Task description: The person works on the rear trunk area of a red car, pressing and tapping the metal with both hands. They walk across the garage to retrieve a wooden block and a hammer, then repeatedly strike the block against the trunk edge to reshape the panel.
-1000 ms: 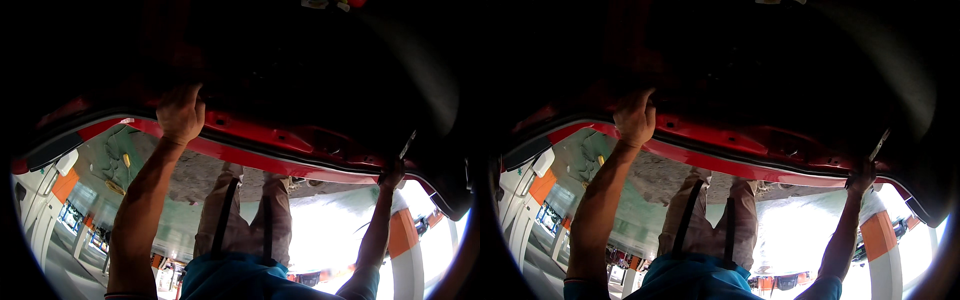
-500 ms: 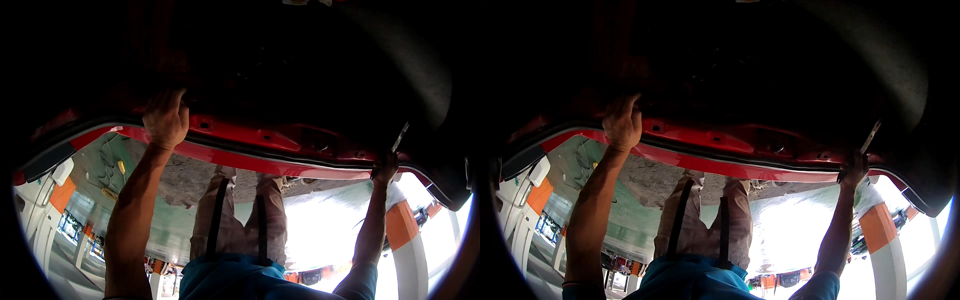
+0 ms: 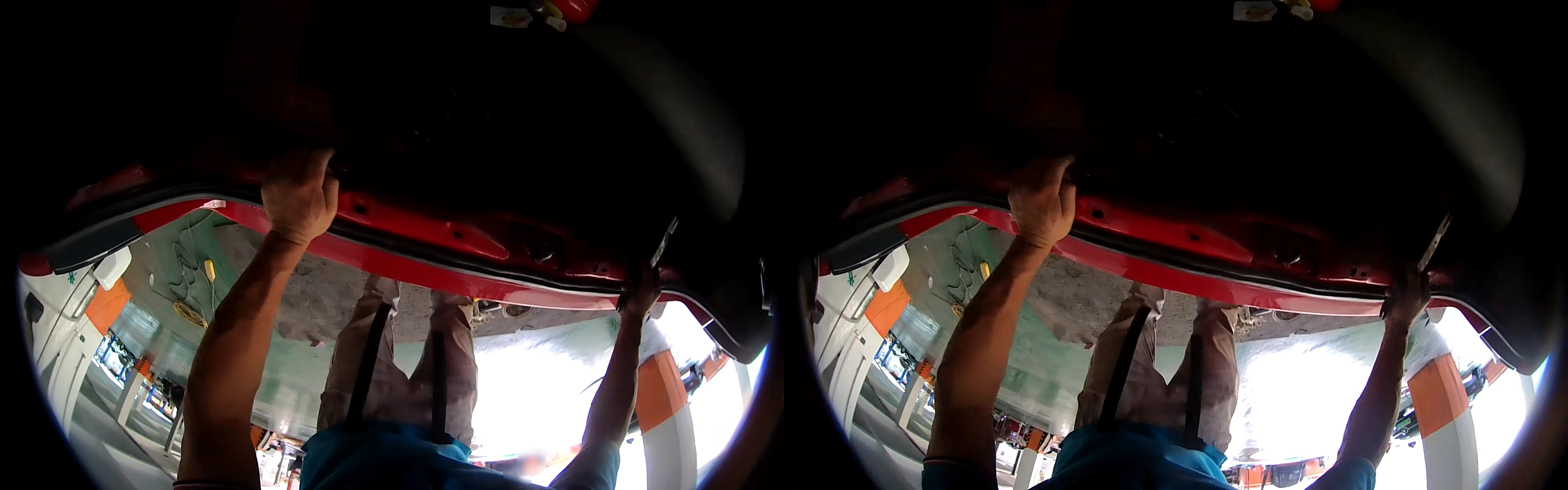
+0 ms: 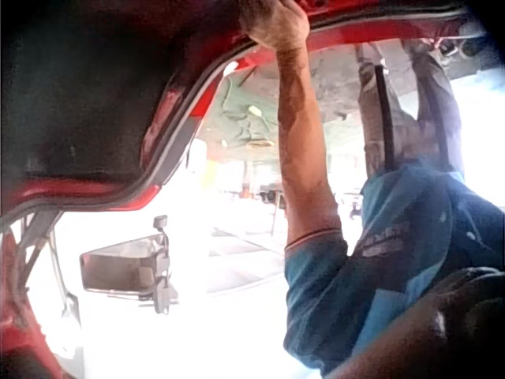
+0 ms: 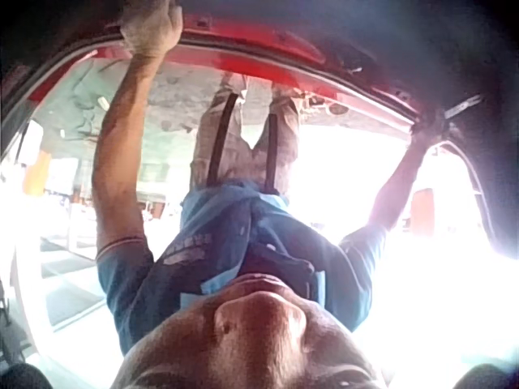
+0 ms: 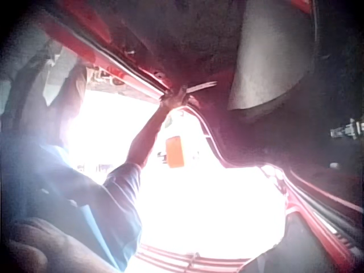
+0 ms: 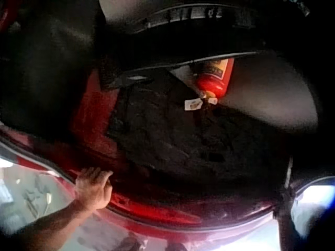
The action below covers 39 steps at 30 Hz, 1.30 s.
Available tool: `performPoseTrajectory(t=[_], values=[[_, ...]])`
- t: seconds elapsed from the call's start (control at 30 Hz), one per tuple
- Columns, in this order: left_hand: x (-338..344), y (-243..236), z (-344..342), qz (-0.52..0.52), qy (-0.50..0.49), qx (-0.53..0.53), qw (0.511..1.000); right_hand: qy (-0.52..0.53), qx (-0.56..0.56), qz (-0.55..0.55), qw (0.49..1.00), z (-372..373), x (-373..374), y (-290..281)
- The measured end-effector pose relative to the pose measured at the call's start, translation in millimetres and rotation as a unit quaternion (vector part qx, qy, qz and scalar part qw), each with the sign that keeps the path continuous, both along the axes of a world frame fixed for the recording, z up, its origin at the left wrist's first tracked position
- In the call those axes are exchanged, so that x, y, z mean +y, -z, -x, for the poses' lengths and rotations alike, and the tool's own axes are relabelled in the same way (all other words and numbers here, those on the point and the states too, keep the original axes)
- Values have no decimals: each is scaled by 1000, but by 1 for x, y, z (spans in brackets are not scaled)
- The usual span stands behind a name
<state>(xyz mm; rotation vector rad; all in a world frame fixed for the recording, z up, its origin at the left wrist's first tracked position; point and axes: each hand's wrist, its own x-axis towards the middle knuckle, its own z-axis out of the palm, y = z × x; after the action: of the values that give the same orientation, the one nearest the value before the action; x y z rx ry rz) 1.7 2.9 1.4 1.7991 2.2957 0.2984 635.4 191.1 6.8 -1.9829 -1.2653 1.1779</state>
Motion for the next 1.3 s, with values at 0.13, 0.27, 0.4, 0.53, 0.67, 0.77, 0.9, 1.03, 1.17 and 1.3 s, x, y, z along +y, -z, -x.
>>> performPoseTrajectory(t=[0.13,0.27,0.4,0.53,0.67,0.77,0.9,1.03,1.17,1.3], values=[[2,-4,2,-16,8,28,999,18,20,36,999,1,2,-1],[5,-1,0,-42,-2,9,999,-153,-132,-91,975,-64,7,30],[-1,-6,4,4,-17,-6,1000,-179,-79,-12,981,50,31,-1],[-1,-1,4,-29,-8,13,999,-281,-71,87,953,185,75,-1],[-8,-5,4,0,-14,43,999,-477,-217,-31,851,249,105,82],[8,0,0,1,-10,3,1000,-619,-401,-249,628,263,128,145],[-1,-3,8,-25,-36,1,999,-454,-244,-61,855,346,108,131],[-7,-1,9,-45,-37,8,998,-468,-221,-20,855,347,113,132],[-3,-2,10,-46,-39,-4,998,-408,-240,-183,862,349,84,121],[-8,-4,9,-44,-51,9,998,-470,-80,-123,870,372,1,53]])
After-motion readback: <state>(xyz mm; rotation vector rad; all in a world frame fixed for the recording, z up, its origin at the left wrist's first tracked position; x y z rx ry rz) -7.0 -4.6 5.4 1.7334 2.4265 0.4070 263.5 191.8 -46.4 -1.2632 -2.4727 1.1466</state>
